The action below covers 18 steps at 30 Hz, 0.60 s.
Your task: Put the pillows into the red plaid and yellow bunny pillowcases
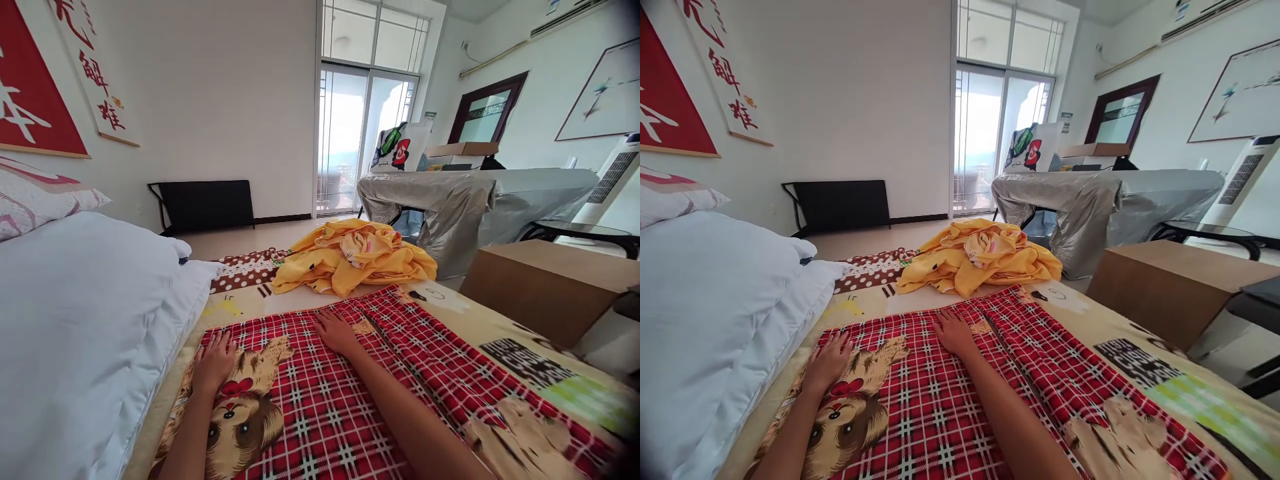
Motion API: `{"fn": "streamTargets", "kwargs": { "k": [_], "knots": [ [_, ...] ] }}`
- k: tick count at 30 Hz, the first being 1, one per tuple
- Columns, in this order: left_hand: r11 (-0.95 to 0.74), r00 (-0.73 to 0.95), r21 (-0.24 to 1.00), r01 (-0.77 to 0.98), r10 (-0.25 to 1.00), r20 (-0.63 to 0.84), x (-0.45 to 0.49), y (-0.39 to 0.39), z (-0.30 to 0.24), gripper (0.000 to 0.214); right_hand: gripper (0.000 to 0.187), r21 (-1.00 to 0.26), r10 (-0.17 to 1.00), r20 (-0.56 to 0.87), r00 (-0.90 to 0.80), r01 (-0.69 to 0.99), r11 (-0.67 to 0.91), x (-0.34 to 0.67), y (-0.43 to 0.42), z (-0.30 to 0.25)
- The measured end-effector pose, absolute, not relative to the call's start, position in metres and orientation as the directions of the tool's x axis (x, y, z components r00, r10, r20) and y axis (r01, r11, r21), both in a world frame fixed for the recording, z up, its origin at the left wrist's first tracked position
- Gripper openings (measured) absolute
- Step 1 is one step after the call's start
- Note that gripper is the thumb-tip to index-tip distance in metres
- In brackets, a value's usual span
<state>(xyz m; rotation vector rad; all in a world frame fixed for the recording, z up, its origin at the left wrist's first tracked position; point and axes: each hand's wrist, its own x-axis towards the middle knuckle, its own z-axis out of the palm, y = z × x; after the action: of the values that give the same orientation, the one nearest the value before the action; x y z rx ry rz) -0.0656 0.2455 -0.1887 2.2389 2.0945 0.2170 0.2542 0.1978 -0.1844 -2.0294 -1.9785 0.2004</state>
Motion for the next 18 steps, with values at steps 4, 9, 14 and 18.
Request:
{"fn": "streamTargets", "kwargs": {
  "k": [4,9,14,18],
  "knots": [
    [-0.079,0.064,0.182,0.98,0.994,0.087,-0.067,0.244,-0.186,0.052,0.053,-0.266,0.983,0.15,0.102,0.962,-0.059,0.28,0.184,-0.168],
    [-0.153,0.117,0.206,0.966,0.977,0.177,-0.066,0.241,-0.18,0.05,0.049,-0.227,0.975,0.221,-0.017,0.972,0.068,0.237,0.138,-0.151],
    [-0.209,0.187,0.201,0.957,0.975,0.123,-0.063,0.246,-0.185,0.054,0.049,-0.359,0.814,0.24,-0.528,0.731,0.58,0.182,0.045,-0.173],
    [-0.214,0.211,0.179,0.96,0.977,0.035,-0.064,0.249,-0.191,0.057,0.055,-0.427,0.821,0.178,-0.542,0.709,0.561,0.216,-0.015,-0.19]
  ]
}}
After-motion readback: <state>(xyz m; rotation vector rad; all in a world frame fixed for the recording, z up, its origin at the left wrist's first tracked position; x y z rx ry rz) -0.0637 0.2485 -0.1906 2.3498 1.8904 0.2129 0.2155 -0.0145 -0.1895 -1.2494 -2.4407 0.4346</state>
